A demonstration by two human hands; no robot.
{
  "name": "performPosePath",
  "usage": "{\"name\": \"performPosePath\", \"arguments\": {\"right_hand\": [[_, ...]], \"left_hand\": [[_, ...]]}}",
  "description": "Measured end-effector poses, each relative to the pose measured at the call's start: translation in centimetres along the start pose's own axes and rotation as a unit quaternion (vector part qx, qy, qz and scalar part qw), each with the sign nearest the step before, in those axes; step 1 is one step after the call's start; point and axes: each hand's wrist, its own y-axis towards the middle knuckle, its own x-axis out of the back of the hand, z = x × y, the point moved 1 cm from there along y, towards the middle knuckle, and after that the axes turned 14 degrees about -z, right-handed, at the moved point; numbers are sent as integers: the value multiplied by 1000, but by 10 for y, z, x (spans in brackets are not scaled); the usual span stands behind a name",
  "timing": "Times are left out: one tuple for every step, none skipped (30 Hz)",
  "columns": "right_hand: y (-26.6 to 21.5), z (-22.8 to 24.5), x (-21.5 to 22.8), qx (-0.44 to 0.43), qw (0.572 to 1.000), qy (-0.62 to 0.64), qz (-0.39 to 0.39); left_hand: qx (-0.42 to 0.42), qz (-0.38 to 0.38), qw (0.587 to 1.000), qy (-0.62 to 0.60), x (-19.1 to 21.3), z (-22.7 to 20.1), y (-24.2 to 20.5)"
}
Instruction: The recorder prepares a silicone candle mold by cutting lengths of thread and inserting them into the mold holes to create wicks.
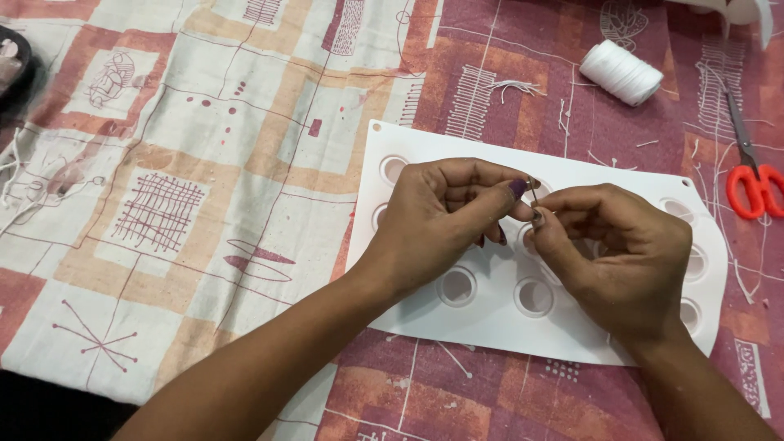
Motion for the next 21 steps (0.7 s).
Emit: {"name": "performPosePath", "arguments": {"right_hand": [[0,0,0,0,1000,0,0],[0,0,-1,0,1000,2,0],[0,-1,-1,0,1000,2,0],[1,0,-1,-1,1000,2,0],[1,1,-1,-3,1000,4,0],[1,2,-1,-6,1000,6,1],[1,2,-1,-6,1000,6,1],[1,2,-1,-8,1000,11,4],[1,1,-1,-10,1000,16,7],[1,0,-1,-10,1000,16,7],[1,-1,0,-8,1000,17,10],[1,-2,0,-6,1000,17,13],[1,-1,-1,-7,1000,17,13],[1,0,-1,-12,1000,17,13],[1,1,-2,-17,1000,18,13],[0,0,-1,-18,1000,17,13],[-1,-1,0,-19,999,22,15],[-1,-2,0,-21,999,27,16],[-1,-2,-1,-20,999,28,17],[0,-2,-1,-17,999,28,19],[0,-2,-1,-13,999,28,20]], "left_hand": [[0,0,1000,1,0,0,0],[-1,2,1000,-4,1,1,0],[-2,4,1000,-9,0,1,0],[-2,4,1000,-9,0,1,0],[-1,2,1000,-5,0,0,0],[1,0,1000,-2,0,0,0],[1,0,1000,-2,0,0,0],[1,0,1000,-1,0,1,-1],[1,0,1000,0,-1,1,-1],[1,0,1000,0,-1,1,-1],[-1,2,1000,-4,-1,1,-1],[-3,5,1000,-8,-1,1,-2],[-3,5,1000,-8,-1,0,-2],[-1,2,1000,3,-1,0,-1],[1,-2,1000,12,-1,0,-1],[2,-1,1000,12,-1,2,-1],[-4,-2,1000,9,-1,2,-1],[-10,-3,1000,5,-1,3,-1],[-10,-4,1000,6,-1,4,-2],[-11,3,1000,-13,-1,4,-2],[-11,11,999,-34,-1,5,-3]]}}
